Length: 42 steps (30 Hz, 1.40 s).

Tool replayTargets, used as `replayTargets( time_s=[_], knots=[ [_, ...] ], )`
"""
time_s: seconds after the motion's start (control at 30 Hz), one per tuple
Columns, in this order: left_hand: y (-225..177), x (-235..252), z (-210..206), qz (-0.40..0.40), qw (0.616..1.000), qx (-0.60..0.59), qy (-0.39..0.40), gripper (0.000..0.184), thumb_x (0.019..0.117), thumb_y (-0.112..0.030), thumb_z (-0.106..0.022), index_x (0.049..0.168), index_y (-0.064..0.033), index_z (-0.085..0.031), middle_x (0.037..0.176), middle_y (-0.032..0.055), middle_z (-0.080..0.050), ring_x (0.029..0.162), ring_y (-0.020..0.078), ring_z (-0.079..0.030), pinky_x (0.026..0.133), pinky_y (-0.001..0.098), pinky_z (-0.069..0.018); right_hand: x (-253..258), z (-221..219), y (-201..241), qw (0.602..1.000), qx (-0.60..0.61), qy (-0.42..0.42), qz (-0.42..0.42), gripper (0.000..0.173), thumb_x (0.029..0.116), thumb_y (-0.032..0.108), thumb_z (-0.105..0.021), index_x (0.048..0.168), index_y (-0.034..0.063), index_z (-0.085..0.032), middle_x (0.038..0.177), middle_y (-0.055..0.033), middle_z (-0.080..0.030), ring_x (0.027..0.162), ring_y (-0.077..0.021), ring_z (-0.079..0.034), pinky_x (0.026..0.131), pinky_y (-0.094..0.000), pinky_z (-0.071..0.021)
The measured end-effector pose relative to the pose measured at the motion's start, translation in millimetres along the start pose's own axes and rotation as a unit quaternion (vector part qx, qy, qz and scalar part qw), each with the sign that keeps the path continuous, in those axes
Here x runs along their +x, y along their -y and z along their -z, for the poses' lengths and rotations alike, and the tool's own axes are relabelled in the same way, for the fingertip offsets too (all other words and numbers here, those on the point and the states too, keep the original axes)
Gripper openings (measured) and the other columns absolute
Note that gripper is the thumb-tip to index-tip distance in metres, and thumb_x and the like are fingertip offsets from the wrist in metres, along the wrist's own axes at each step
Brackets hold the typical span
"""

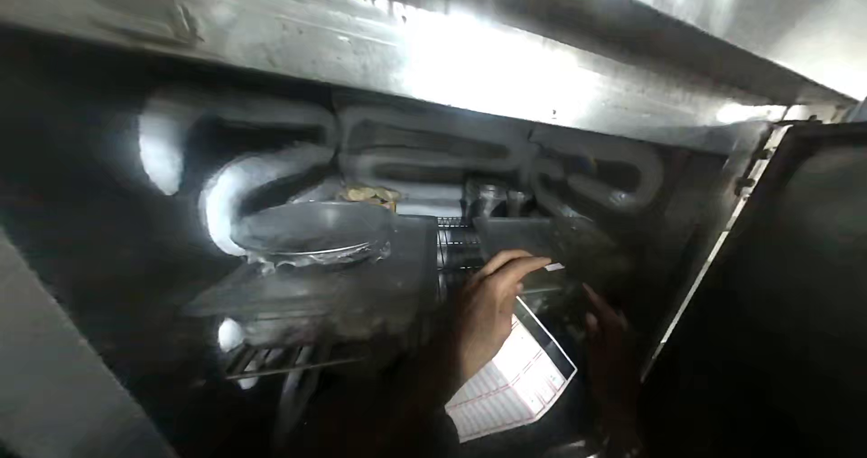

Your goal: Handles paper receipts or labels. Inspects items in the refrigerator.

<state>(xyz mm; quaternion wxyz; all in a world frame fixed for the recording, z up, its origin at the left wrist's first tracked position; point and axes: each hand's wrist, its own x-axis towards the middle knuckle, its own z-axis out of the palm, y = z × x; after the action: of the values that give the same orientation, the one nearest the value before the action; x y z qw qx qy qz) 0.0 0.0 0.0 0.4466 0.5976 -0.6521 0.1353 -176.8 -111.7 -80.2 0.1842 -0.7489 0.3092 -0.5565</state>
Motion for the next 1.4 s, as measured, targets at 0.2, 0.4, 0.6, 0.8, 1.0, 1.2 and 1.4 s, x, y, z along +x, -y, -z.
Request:
replayTargets(
  time_s=[0.2, 0.4, 0.6, 0.8, 1.0, 1.2, 1.4],
  knots=[
    [-14.3, -108.9, -19.6, 0.046, 0.993, -0.030, -0.108, 0.027, 0.1028, -0.018, -0.056, 0.125, -0.0181, -0.071, 0.129, -0.0023, -0.067, 0.120, 0.0094, -0.062, 0.104, 0.0325, -0.0526, -86.1, 39.5, -4.1, 0.933, 0.311, 0.165, -0.071, 0.080, 0.0990, 0.064, -0.048, 0.141, -0.0031, -0.053, 0.120, -0.0082, -0.072, 0.106, -0.0149, -0.069, 0.091, -0.0333, -0.0593],
    [-39.6, -197.4, -34.6, 0.274, 0.937, -0.179, -0.125, 0.037, 0.0970, -0.013, -0.066, 0.134, -0.0147, -0.064, 0.129, -0.0015, -0.066, 0.114, 0.0102, -0.065, 0.094, 0.0286, -0.0588, -152.8, 21.4, 3.7, 0.948, 0.280, 0.099, -0.117, 0.042, 0.0877, 0.012, -0.075, 0.128, 0.0023, -0.065, 0.075, 0.0001, -0.065, 0.060, -0.0080, -0.059, 0.055, -0.0228, -0.0546],
    [-76.5, -255.9, -16.2, 0.550, 0.784, -0.277, -0.078, 0.026, 0.0960, -0.019, -0.069, 0.117, -0.0029, -0.066, 0.098, 0.0037, -0.073, 0.091, 0.0103, -0.071, 0.083, 0.0272, -0.0607, -193.7, 15.6, 17.2, 0.916, 0.333, 0.144, -0.172, 0.050, 0.0856, 0.003, -0.074, 0.133, -0.0006, -0.056, 0.075, -0.0007, -0.066, 0.060, -0.0086, -0.062, 0.055, -0.0225, -0.0556],
    [-71.4, -300.3, 2.8, 0.532, 0.775, -0.321, -0.120, 0.019, 0.0991, -0.015, -0.066, 0.111, -0.0010, -0.069, 0.096, 0.0087, -0.074, 0.087, 0.0162, -0.072, 0.078, 0.0307, -0.0611, -216.7, 16.4, 37.4, 0.859, 0.411, 0.204, -0.227, 0.039, 0.0924, -0.004, -0.064, 0.129, -0.0044, -0.053, 0.073, -0.0019, -0.071, 0.058, -0.0024, -0.061, 0.055, -0.0162, -0.0500],
    [-60.4, -330.7, 42.8, 0.549, 0.765, -0.301, -0.152, 0.023, 0.0991, -0.015, -0.066, 0.117, -0.0005, -0.066, 0.099, 0.0095, -0.073, 0.089, 0.0170, -0.072, 0.078, 0.0317, -0.0610, -239.6, -2.2, 60.8, 0.824, 0.413, 0.297, -0.248, 0.018, 0.0938, 0.004, -0.064, 0.111, -0.0020, -0.064, 0.079, -0.0003, -0.072, 0.067, -0.0050, -0.065, 0.062, -0.0218, -0.0551],
    [-44.7, -367.6, 82.7, 0.411, 0.908, 0.017, -0.076, 0.057, 0.0888, -0.044, -0.074, 0.134, -0.0112, -0.064, 0.139, 0.0079, -0.060, 0.128, 0.0217, -0.057, 0.103, 0.0437, -0.0509, -264.2, -28.4, 98.5, 0.851, 0.348, 0.341, -0.195, 0.010, 0.0921, 0.007, -0.069, 0.099, 0.0022, -0.074, 0.078, 0.0006, -0.072, 0.066, -0.0040, -0.064, 0.060, -0.0204, -0.0545],
    [-41.2, -379.1, 107.6, 0.470, 0.868, -0.161, -0.020, 0.022, 0.0983, -0.032, -0.068, 0.099, -0.0112, -0.076, 0.089, -0.0029, -0.072, 0.079, 0.0062, -0.067, 0.073, 0.0235, -0.0572, -281.7, -46.8, 131.9, 0.849, 0.335, 0.392, -0.114, 0.016, 0.0942, 0.011, -0.070, 0.108, 0.0028, -0.073, 0.089, -0.0007, -0.075, 0.075, -0.0073, -0.070, 0.068, -0.0238, -0.0604]
  ],
)
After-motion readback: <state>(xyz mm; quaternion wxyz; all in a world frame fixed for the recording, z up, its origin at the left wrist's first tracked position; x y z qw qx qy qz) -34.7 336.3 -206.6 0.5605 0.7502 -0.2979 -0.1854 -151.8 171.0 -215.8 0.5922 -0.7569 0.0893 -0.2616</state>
